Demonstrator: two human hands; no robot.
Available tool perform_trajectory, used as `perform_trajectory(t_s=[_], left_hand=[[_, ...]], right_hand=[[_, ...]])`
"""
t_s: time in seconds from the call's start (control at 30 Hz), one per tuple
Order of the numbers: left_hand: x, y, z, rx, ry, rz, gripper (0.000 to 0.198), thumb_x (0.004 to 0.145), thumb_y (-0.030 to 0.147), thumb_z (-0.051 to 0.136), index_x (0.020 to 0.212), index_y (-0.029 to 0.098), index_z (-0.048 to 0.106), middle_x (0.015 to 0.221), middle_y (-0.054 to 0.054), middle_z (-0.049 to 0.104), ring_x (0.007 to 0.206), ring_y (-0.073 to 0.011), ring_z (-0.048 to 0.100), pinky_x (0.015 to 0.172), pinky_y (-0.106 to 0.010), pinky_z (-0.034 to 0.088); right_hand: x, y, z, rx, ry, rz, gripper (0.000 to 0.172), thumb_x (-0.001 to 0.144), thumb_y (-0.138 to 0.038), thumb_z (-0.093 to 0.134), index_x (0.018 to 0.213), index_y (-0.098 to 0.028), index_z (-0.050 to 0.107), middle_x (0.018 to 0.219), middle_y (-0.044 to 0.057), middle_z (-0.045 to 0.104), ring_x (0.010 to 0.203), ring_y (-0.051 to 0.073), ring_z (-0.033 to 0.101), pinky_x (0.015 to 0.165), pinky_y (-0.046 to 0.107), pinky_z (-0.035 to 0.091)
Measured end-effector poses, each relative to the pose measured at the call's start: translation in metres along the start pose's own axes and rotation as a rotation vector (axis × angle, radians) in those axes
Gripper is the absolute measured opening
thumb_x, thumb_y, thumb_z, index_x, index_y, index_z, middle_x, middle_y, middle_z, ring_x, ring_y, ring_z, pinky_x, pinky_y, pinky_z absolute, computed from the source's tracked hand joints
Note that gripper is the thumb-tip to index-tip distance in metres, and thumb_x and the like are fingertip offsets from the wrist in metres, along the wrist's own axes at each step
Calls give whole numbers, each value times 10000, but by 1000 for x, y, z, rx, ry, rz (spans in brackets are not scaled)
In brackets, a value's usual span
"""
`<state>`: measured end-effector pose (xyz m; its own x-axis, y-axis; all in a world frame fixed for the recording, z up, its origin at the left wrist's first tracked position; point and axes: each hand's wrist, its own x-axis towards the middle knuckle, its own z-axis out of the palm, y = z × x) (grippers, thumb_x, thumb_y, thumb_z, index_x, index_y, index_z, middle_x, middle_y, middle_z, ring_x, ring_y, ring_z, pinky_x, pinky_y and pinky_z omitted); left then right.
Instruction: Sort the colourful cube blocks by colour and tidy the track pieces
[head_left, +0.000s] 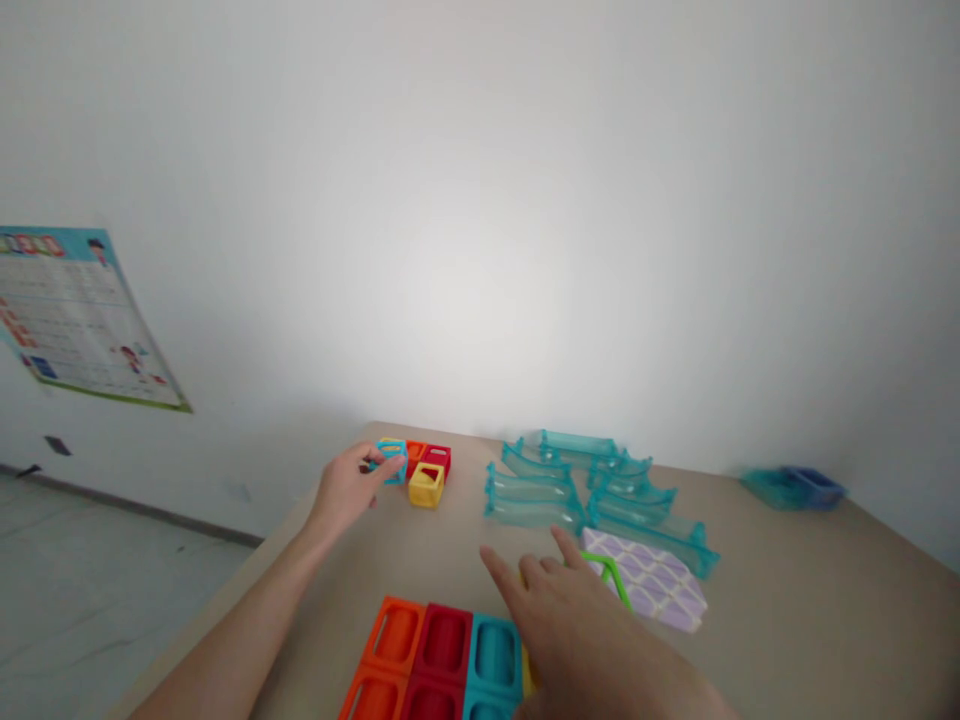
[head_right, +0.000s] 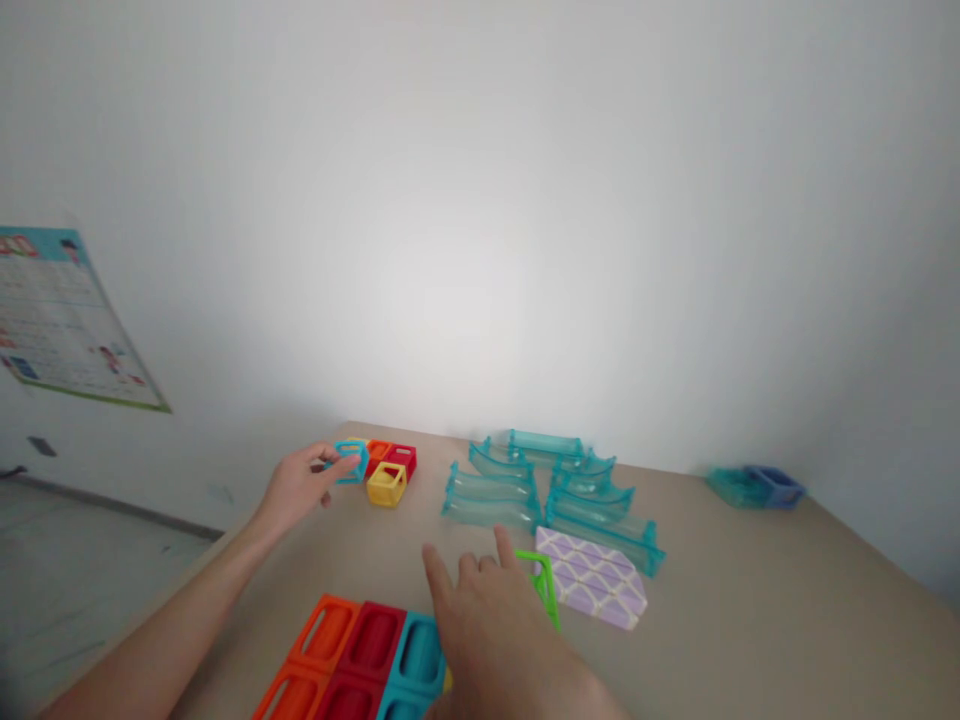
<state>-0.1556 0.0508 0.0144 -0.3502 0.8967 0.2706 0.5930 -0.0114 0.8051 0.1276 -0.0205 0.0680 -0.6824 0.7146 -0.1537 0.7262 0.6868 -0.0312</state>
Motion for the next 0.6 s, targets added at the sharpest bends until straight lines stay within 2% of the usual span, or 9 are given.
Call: perform_trajectory(t_s=[0.13,0.27,0.37,0.47,0.5,0.53,0.57,0.6], left_hand=[[11,-20,-2,76,-76,-38,379,750,540,581,653,174,559,603,33,580,372,-120,529,423,-241,373],[9,-25,8,74,-130,-10,362,779,529,538,723,179,605,577,27,589,398,-135,542,452,-249,411],[8,-20,8,102,-71,42,335,769,495,567,847,178,644,728,-18,651,485,-140,553,520,-262,439],[1,-5,2,138,53,194,312,776,429,586,945,175,651,930,-62,647,600,-136,542,630,-273,457],[-3,2,0,139,35,254,281,787,409,582,928,178,658,920,-57,642,613,-133,532,641,-268,453],[-9,11,-2,128,-29,302,246,790,400,589,878,184,669,870,-41,640,617,-130,525,629,-254,444],[-16,19,-4,111,-148,349,224,783,404,611,800,191,679,802,-24,636,626,-130,530,604,-236,432],[-23,27,-5,70,-389,413,221,797,393,611,780,186,686,788,-25,634,650,-134,538,585,-225,415]], right_hand=[[1,0,2,2,20,-10,1100,538,-568,796,1444,-111,372,1081,226,669,1026,400,619,1078,616,206],[1,1,2,4,13,-6,1081,540,-568,795,1430,-102,396,1086,229,665,1031,400,616,1079,618,202],[0,0,-2,22,-12,-22,1029,560,-596,772,1400,-103,440,1103,220,662,1058,391,607,1087,613,191],[-2,-1,-6,43,-21,-24,917,576,-606,759,1307,-96,539,1097,203,667,1058,370,609,1102,593,175],[-2,-1,-7,45,-23,-21,869,574,-608,759,1255,-99,581,1085,195,673,1050,363,612,1106,586,170],[-2,-1,-8,42,-28,-18,816,570,-612,761,1195,-105,622,1069,187,679,1043,358,614,1108,580,165],[-2,-1,-8,35,-37,-21,767,570,-619,759,1135,-112,655,1054,182,683,1041,355,613,1109,577,161],[-2,-1,-9,26,-47,-27,725,574,-629,751,1082,-116,680,1038,179,687,1042,355,609,1108,575,161]])
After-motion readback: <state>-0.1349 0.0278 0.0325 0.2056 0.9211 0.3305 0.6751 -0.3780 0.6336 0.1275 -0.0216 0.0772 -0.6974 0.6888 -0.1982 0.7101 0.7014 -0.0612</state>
